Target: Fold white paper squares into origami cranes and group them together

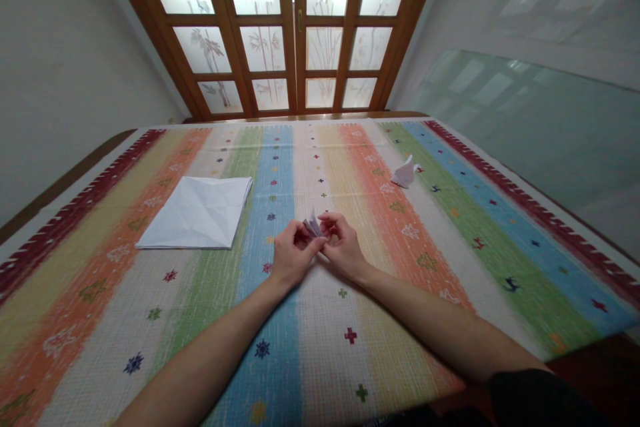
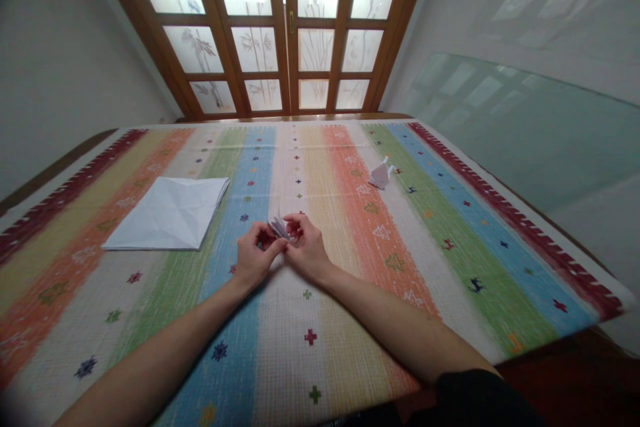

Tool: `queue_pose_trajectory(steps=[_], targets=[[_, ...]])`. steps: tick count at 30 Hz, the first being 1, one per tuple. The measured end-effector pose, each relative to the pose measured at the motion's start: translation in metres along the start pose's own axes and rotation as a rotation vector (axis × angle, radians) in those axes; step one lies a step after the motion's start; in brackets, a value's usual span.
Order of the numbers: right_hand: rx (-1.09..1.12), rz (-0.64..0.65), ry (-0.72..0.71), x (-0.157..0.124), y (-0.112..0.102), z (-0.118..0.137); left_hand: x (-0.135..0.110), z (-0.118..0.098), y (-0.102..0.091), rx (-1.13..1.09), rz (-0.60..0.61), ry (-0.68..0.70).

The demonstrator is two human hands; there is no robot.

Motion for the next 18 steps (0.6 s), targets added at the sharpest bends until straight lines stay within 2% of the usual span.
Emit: queue_pose_trajectory(steps=[6, 12, 15, 18], targets=[[0.051, 0.162, -0.032, 0.0013, 0.0036, 0.0029, 0.0062, 0.0077, 0.0023, -0.202, 0.096, -0.063], [0.109, 0.256, -0.018, 0.0001, 0.0028, 0.0056, 0.0092, 0.0078, 0.0016, -0.197, 0.174, -0.074], [0.113, 0.27, -0.01, -0.0005, 0.0025, 0.0064, 0.009, 0.0055, 0.0017, -0.198, 0.185, -0.086], [0.11, 0.227, -0.013, 0.0003, 0.0011, 0.0071, 0.0088, 0.0039, 0.0007, -0.23, 0.137, -0.096]])
Point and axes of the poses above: each hand's wrist, its own x-axis towards the middle knuckle, its own y-axis out of the palm, z = x × y, the point moved 3 cm from there along x, towards the middle knuckle, and after that the axes turned 3 degrees about -z, right-handed, at the moved point
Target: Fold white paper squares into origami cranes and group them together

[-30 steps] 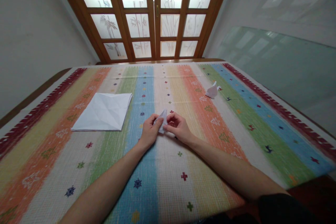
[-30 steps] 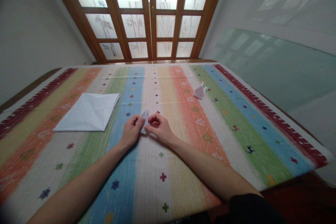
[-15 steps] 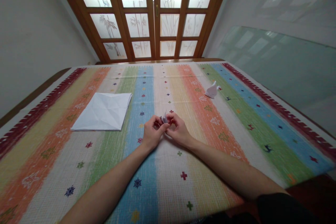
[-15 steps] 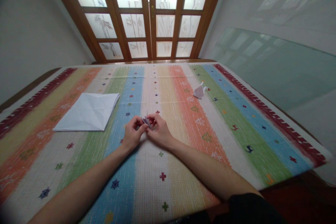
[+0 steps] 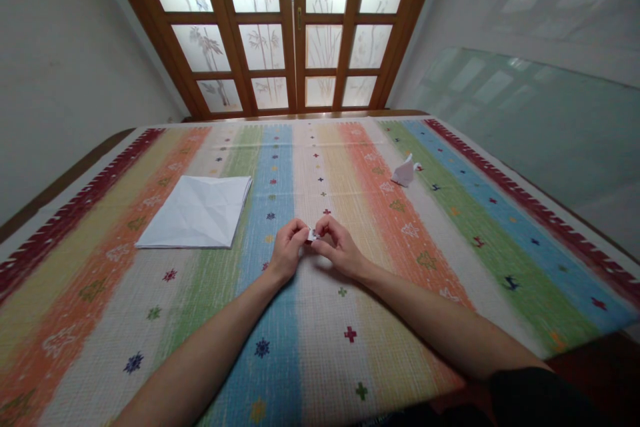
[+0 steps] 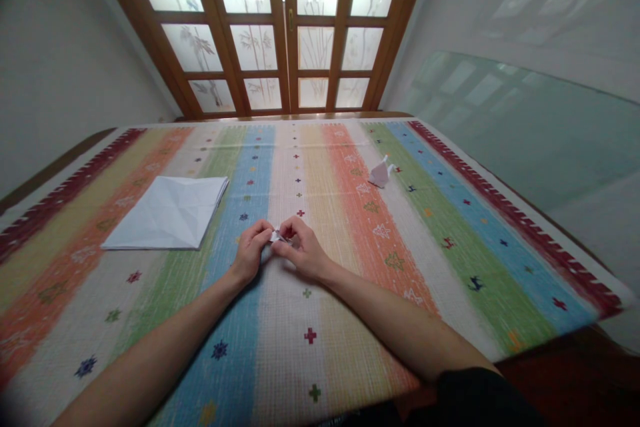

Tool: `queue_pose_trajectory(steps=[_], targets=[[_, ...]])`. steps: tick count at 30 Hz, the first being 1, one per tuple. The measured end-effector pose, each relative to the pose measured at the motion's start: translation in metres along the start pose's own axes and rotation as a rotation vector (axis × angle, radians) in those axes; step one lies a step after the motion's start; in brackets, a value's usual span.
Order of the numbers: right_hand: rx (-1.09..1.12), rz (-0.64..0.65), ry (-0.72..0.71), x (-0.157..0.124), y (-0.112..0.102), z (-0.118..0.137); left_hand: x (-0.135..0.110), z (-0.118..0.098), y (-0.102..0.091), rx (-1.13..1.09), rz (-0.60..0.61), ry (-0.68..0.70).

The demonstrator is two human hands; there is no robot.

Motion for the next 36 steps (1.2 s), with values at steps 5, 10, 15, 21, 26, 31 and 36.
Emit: queue_pose_trajectory(steps=[5, 10, 15, 21, 26, 31, 36], targets=[[0.009, -0.043, 0.024, 0.001, -0.001, 0.001, -0.002, 0.0, 0.002, -0.071, -0.031, -0.054], [0.114, -0.112, 0.079, 0.001, 0.0, 0.001, -0.004, 0.0, 0.006, -0.13, 0.017, -0.072], [0.123, -0.149, 0.088, 0.003, -0.003, 0.002, -0.002, 0.002, 0.005, -0.208, 0.034, -0.095], [0.021, -0.174, 0.07, 0.003, -0.005, 0.001, 0.0, 0.002, 0.001, -0.176, -0.011, -0.076], [0.118, -0.161, 0.128, 0.006, -0.007, -0.005, -0.001, 0.003, 0.001, -0.186, 0.003, -0.084], [0.219, -0.285, 0.169, 0.013, -0.017, -0.017, 0.005, 0.015, -0.006, -0.246, -0.112, -0.09], [0.379, -0.42, 0.275, 0.018, -0.026, -0.024, 0.01, 0.021, -0.014, -0.273, -0.198, -0.106]])
Point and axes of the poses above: each hand's wrist, its own x-axis towards the middle knuckle, its own y-axis out of the palm, z = x × y, the point moved 3 cm from there along x, towards the middle knuckle, and after that the axes turned 3 degrees about -z, right-handed, at the moved point
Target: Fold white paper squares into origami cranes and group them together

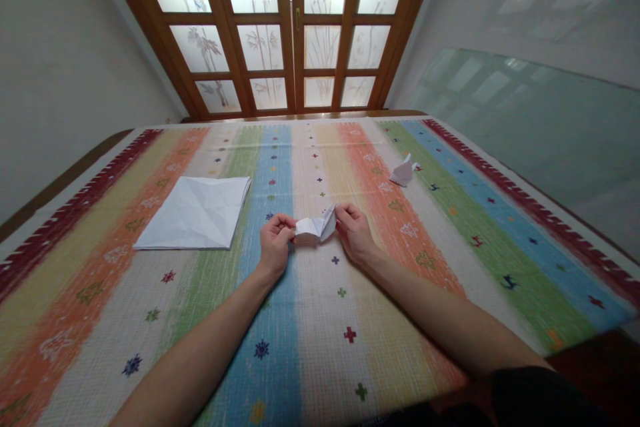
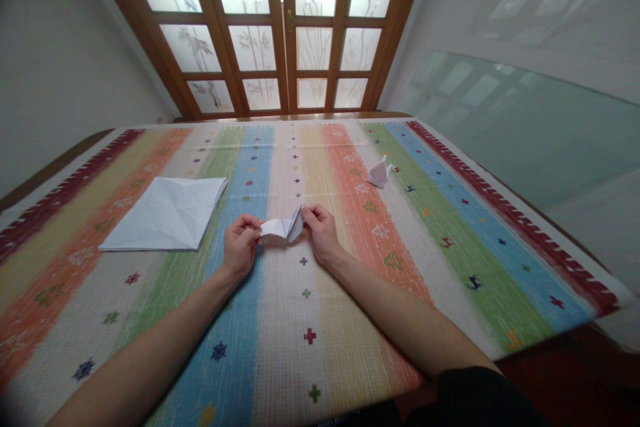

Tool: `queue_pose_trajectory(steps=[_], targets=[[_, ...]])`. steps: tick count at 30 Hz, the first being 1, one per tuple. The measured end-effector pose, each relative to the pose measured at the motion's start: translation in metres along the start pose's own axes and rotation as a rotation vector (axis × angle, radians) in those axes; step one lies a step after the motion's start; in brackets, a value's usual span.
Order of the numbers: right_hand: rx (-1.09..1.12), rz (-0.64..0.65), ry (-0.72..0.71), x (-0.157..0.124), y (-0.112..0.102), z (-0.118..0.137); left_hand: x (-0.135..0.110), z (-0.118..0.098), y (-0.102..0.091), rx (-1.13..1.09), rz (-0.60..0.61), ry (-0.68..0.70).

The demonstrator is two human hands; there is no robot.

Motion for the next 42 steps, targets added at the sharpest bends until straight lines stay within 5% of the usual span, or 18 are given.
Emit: queue_pose_trajectory(steps=[7, 13, 17, 22, 26, 34, 42], targets=[[-0.02, -0.011, 0.011, -0.001, 0.001, -0.002, -0.003, -0.003, 0.004, 0.028, 0.036, 0.033], [-0.029, -0.115, -0.038, 0.004, -0.004, -0.004, 0.001, -0.003, 0.0, -0.036, -0.054, -0.016], [-0.205, -0.112, -0.233, -0.001, -0.003, 0.007, -0.005, -0.008, 0.006, 0.058, 0.034, -0.003], [-0.446, 0.045, -0.6, -0.02, 0.006, 0.023, -0.008, -0.012, 0.012, 0.1, 0.088, 0.002], [-0.519, 0.096, -0.726, -0.028, 0.008, 0.025, -0.004, -0.009, 0.011, 0.159, 0.119, -0.042], [-0.242, 0.122, -0.456, -0.023, 0.008, 0.015, -0.005, -0.001, 0.012, 0.215, 0.157, 0.001], [-0.143, 0.084, -0.377, -0.02, 0.01, 0.012, -0.009, -0.006, 0.013, 0.39, 0.222, 0.174]])
Point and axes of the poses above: each hand's wrist, its own x-axis towards the middle knuckle, its own y-axis out of the palm, z = x × y, the point moved 3 cm from there along x, towards the middle knuckle, and after that the axes turned 3 degrees about -z, right-handed, at the moved point
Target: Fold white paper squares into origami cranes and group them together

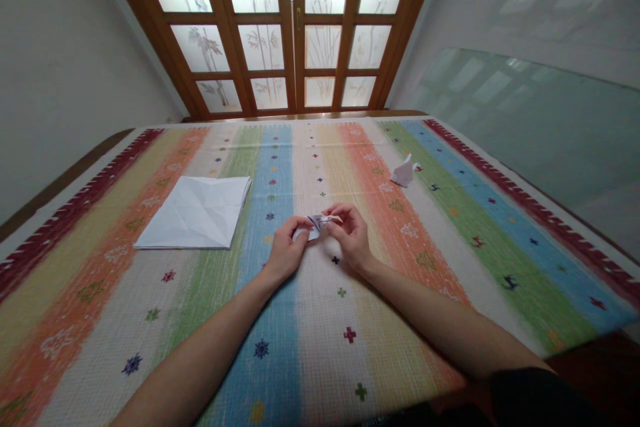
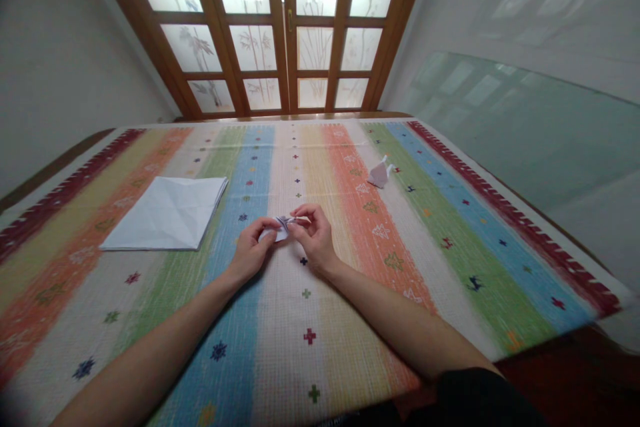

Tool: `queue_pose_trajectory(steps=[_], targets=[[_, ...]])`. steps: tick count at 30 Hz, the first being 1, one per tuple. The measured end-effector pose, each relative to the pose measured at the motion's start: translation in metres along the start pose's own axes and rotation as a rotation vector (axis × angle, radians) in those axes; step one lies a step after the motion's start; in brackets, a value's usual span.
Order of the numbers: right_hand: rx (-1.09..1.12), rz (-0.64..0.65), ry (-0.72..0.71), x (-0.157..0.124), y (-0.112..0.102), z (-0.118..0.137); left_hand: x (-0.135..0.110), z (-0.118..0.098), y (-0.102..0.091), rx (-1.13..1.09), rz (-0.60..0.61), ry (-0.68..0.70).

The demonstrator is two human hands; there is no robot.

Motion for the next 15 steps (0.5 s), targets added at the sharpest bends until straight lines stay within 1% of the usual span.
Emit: queue_pose_trajectory(steps=[5, 8, 10, 15], targets=[[-0.029, -0.035, -0.026, 0.0, -0.0029, 0.0008, -0.0014, -0.0035, 0.0004, 0.048, 0.004, 0.084], [-0.043, -0.019, -0.02, -0.0005, -0.0043, 0.0008, -0.0007, -0.0042, -0.0003, 0.081, -0.014, 0.122], [-0.062, -0.015, 0.001, -0.0003, -0.0049, -0.0003, -0.0002, -0.0047, -0.0011, 0.11, -0.018, 0.126], [-0.141, -0.094, 0.046, 0.0013, -0.0083, -0.0059, 0.0004, -0.0061, -0.0032, 0.148, -0.045, 0.126]])
Point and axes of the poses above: each hand's wrist, its own x-axis towards the middle knuckle, its own y-axis out of the palm, z = x × y, the point moved 3 cm from there along x, towards the middle knuckle, and after that the axes turned 3 degrees about -z, right-handed, at the moved point
